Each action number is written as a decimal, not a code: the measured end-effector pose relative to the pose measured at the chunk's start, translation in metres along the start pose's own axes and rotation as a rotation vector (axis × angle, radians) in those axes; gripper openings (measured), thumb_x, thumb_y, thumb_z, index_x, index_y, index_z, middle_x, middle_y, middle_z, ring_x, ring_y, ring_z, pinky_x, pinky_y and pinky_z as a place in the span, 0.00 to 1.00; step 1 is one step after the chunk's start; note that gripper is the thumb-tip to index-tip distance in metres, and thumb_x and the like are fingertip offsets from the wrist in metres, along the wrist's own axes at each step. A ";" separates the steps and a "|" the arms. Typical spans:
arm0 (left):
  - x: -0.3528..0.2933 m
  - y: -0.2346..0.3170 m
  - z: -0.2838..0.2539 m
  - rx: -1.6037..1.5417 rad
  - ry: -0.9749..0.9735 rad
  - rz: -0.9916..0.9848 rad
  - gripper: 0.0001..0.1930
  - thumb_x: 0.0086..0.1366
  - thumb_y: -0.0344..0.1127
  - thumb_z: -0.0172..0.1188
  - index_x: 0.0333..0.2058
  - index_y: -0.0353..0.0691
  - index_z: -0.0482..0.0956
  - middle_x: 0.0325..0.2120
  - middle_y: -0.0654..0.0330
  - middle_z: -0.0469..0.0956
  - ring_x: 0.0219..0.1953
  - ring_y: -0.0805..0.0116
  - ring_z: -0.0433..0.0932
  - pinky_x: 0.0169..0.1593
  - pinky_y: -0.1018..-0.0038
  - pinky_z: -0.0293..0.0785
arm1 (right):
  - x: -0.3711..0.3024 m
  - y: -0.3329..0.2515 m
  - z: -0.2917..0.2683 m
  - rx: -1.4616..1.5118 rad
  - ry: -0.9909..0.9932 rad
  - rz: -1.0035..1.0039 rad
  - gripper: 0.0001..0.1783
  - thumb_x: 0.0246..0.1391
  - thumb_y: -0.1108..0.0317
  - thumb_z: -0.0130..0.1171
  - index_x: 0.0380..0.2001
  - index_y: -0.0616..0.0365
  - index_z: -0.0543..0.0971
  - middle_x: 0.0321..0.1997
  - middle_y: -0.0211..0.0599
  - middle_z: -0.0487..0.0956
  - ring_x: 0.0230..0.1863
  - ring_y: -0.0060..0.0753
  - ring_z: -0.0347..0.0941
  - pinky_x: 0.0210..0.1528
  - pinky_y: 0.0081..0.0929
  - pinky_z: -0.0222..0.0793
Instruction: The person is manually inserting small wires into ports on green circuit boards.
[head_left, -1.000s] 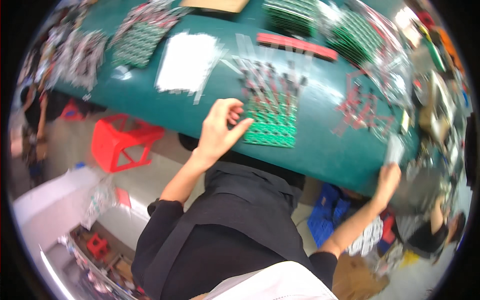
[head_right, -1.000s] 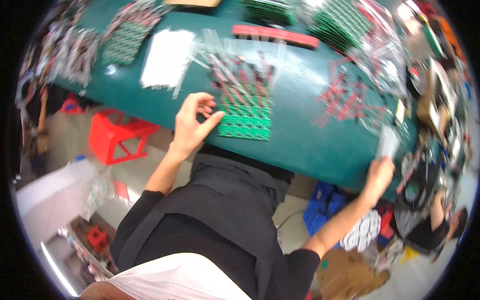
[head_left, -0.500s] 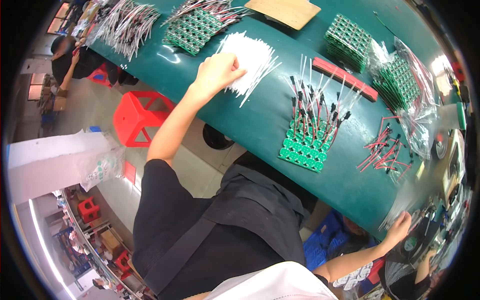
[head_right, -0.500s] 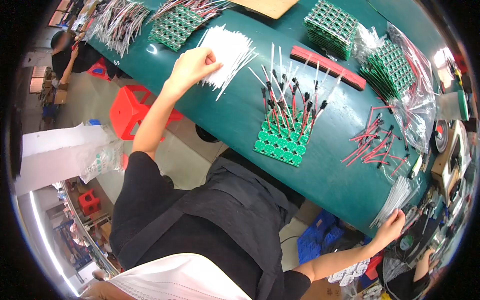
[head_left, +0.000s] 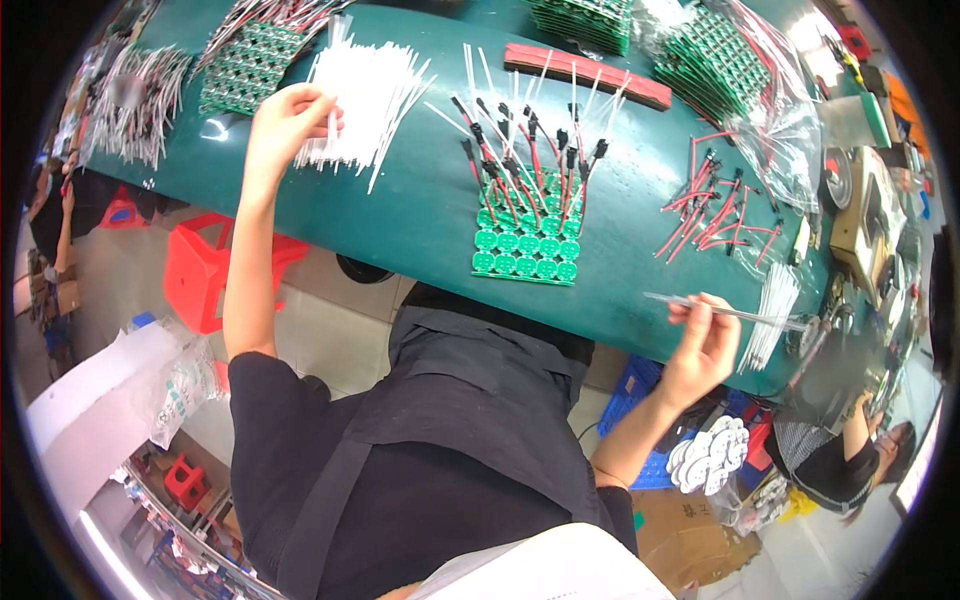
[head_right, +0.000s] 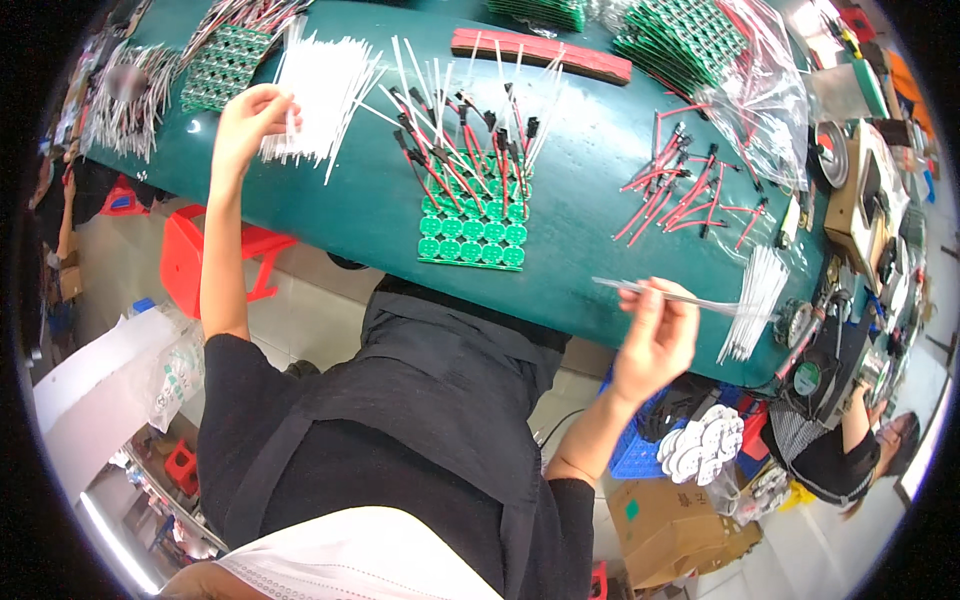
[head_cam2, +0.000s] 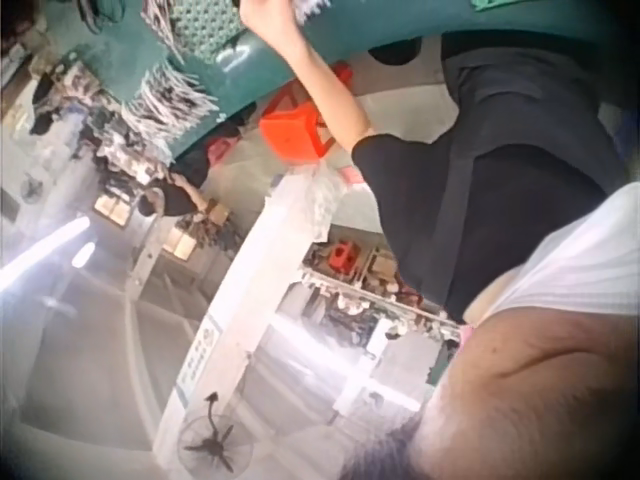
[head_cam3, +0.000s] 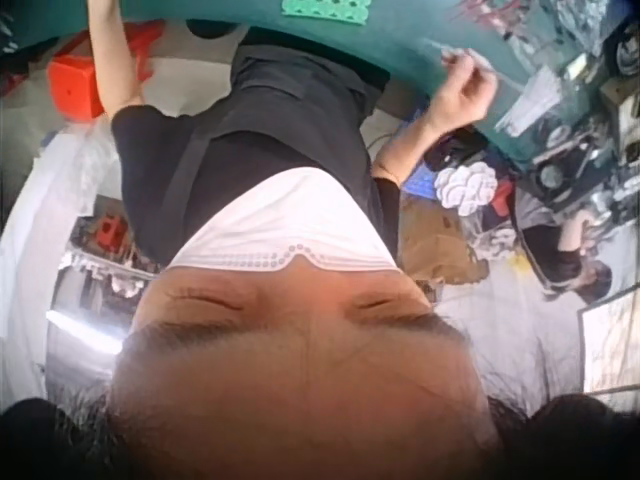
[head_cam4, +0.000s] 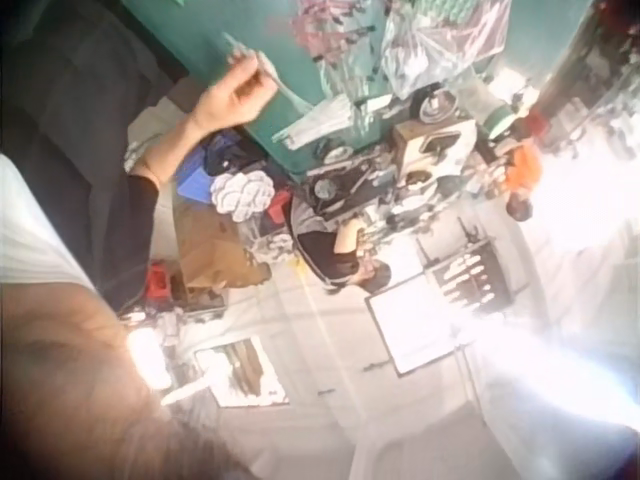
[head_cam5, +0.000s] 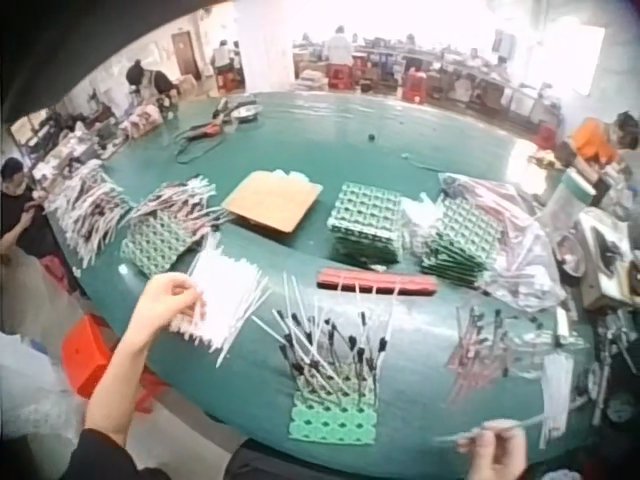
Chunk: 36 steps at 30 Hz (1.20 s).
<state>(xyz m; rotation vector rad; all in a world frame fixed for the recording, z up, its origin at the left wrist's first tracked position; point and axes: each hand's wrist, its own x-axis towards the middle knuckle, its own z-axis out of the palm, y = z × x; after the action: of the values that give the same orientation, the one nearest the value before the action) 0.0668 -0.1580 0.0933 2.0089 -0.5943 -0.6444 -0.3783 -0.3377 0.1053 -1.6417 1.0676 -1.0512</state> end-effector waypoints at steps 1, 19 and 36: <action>-0.008 0.005 0.005 -0.075 0.031 0.011 0.14 0.67 0.38 0.59 0.40 0.29 0.78 0.32 0.56 0.82 0.34 0.71 0.83 0.38 0.79 0.78 | -0.006 0.003 0.013 -0.013 0.021 -0.060 0.06 0.61 0.78 0.55 0.40 0.67 0.75 0.35 0.40 0.78 0.31 0.27 0.78 0.33 0.20 0.76; -0.116 -0.006 0.128 -0.152 0.116 0.385 0.08 0.59 0.17 0.61 0.38 0.29 0.81 0.36 0.56 0.81 0.39 0.69 0.81 0.44 0.78 0.78 | -0.033 0.002 0.097 0.082 -0.081 -0.061 0.06 0.52 0.79 0.63 0.35 0.65 0.79 0.34 0.37 0.80 0.32 0.24 0.77 0.36 0.22 0.74; -0.125 0.003 0.148 -0.303 0.064 0.384 0.07 0.56 0.22 0.66 0.35 0.32 0.83 0.34 0.57 0.81 0.35 0.71 0.82 0.39 0.77 0.80 | -0.035 -0.003 0.159 -0.187 -0.297 -0.315 0.05 0.50 0.79 0.64 0.31 0.64 0.78 0.29 0.38 0.79 0.23 0.29 0.74 0.25 0.23 0.71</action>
<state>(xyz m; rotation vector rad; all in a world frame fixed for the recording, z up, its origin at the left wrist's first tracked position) -0.1228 -0.1720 0.0560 1.5714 -0.7698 -0.4067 -0.2367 -0.2687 0.0627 -2.0925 0.7432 -0.8835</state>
